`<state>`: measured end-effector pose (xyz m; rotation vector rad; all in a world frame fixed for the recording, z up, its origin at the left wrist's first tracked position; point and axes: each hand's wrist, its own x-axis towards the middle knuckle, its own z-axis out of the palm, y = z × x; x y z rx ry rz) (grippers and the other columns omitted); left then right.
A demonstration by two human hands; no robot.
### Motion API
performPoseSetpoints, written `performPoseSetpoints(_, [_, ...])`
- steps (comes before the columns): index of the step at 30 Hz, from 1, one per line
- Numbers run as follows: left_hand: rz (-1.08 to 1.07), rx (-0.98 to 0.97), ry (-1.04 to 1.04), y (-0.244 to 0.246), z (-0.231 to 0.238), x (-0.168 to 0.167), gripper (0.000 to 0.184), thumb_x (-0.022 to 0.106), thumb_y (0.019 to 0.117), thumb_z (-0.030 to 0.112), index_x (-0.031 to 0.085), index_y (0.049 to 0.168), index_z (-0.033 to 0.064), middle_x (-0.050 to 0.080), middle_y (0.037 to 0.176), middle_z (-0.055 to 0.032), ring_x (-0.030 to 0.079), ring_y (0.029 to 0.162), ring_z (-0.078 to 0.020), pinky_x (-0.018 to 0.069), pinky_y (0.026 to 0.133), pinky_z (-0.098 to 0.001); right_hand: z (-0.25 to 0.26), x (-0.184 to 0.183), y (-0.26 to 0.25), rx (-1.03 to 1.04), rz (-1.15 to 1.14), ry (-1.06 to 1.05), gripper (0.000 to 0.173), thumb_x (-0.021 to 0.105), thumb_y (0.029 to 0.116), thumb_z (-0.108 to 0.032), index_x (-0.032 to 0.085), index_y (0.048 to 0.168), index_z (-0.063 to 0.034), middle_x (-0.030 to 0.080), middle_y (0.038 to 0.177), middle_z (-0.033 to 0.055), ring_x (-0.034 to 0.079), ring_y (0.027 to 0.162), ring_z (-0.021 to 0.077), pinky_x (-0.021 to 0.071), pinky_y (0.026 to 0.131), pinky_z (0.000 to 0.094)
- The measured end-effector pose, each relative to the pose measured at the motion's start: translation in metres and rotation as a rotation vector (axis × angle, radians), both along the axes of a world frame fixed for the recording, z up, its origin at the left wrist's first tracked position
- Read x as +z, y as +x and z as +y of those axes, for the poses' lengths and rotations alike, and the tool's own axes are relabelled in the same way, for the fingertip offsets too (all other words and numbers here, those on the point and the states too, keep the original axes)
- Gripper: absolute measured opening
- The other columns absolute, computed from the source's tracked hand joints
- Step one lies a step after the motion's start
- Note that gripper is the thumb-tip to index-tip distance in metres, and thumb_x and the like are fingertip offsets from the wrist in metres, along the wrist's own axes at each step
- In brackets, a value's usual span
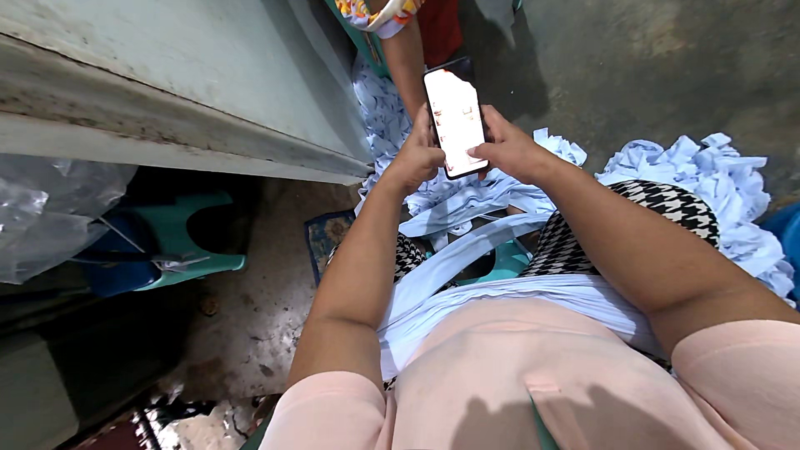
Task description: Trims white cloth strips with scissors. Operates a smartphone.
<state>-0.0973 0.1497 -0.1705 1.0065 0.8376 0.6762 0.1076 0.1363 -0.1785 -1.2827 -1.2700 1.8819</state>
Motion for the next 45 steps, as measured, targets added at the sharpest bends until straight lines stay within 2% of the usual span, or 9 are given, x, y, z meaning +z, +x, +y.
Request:
performPoseSetpoints(2, [0.01,-0.003,-0.006,-0.0001,0.0001,0.0001,0.102,0.05,0.0743,-0.021,0.004,0.158,0.0144,0.054,0.141,-0.0151,0.067,0.112,-0.0244,0.0612,0.086,-0.0429,0.0001,0.0,-0.0004,-0.018,-0.005,-0.016,0.058,0.052,0.1008,-0.002,0.031,0.153,-0.0158,0.066,0.121,0.015,0.073,0.088,0.0268,0.0612,0.061,0.0389])
performPoseSetpoints(6, [0.022,0.003,-0.017,0.0,0.0005,-0.0011,0.099,0.053,0.0764,-0.019,0.006,0.157,0.0151,0.056,0.138,-0.0151,0.068,0.109,-0.0247,0.0616,0.083,-0.0418,0.0004,-0.0027,0.0004,-0.011,-0.007,-0.005,0.068,0.052,0.0922,0.007,0.03,0.152,-0.0146,0.065,0.126,0.0146,0.072,0.093,0.0274,0.0615,0.062,0.0402])
performPoseSetpoints(9, [0.025,0.004,-0.022,0.0005,0.0008,-0.0012,0.101,0.052,0.0758,-0.021,0.005,0.158,0.015,0.055,0.14,-0.016,0.067,0.111,-0.0256,0.0613,0.085,-0.0427,0.0006,-0.0033,0.0006,-0.011,-0.006,0.001,0.071,0.052,0.09,0.009,0.03,0.153,-0.0145,0.064,0.129,0.0149,0.072,0.093,0.0278,0.0611,0.06,0.0399])
performPoseSetpoints(15, [0.028,0.001,-0.027,0.0008,0.0003,-0.0016,0.104,0.052,0.0752,-0.022,0.003,0.159,0.0162,0.052,0.144,-0.0159,0.066,0.115,-0.0262,0.061,0.087,-0.0434,0.0,-0.0035,0.0012,-0.005,0.007,-0.001,0.067,0.052,0.0921,0.009,0.031,0.151,-0.0138,0.065,0.129,0.014,0.072,0.094,0.0269,0.061,0.06,0.0382])
performPoseSetpoints(18, [0.032,0.003,-0.018,0.0008,0.0006,-0.002,0.1,0.051,0.0761,-0.021,0.006,0.158,0.015,0.054,0.141,-0.0159,0.067,0.113,-0.0264,0.0611,0.085,-0.044,0.0,-0.0037,0.0012,-0.009,0.005,0.002,0.068,0.053,0.0916,0.008,0.031,0.152,-0.0143,0.064,0.129,0.014,0.073,0.094,0.0272,0.0613,0.06,0.0386])
performPoseSetpoints(27, [0.005,0.003,0.017,0.0004,0.0012,-0.0048,0.104,0.053,0.0727,-0.021,0.004,0.158,0.0126,0.052,0.144,-0.0168,0.065,0.118,-0.0261,0.0586,0.092,-0.0445,-0.0007,-0.0025,0.0,-0.012,-0.016,0.017,0.068,0.053,0.091,0.008,0.03,0.152,-0.013,0.065,0.126,0.0153,0.072,0.089,0.0268,0.0607,0.06,0.0387])
performPoseSetpoints(40, [0.024,0.009,0.004,0.0005,0.0013,-0.0048,0.103,0.053,0.0718,-0.022,0.007,0.157,0.0122,0.054,0.142,-0.0172,0.066,0.115,-0.0272,0.0597,0.09,-0.0447,0.0007,-0.0039,0.0011,-0.003,-0.012,0.014,0.064,0.053,0.0956,0.005,0.029,0.153,-0.0134,0.065,0.127,0.0148,0.072,0.093,0.0275,0.0614,0.061,0.0398])
performPoseSetpoints(45, [0.036,0.017,0.0,0.0007,0.0005,-0.0034,0.108,0.054,0.0722,-0.021,-0.001,0.159,0.0117,0.054,0.141,-0.017,0.066,0.115,-0.0251,0.0592,0.092,-0.0426,0.0005,-0.0038,0.0008,-0.006,-0.013,0.015,0.064,0.052,0.0956,0.005,0.03,0.153,-0.0137,0.065,0.126,0.0151,0.073,0.091,0.0275,0.0613,0.061,0.0397])
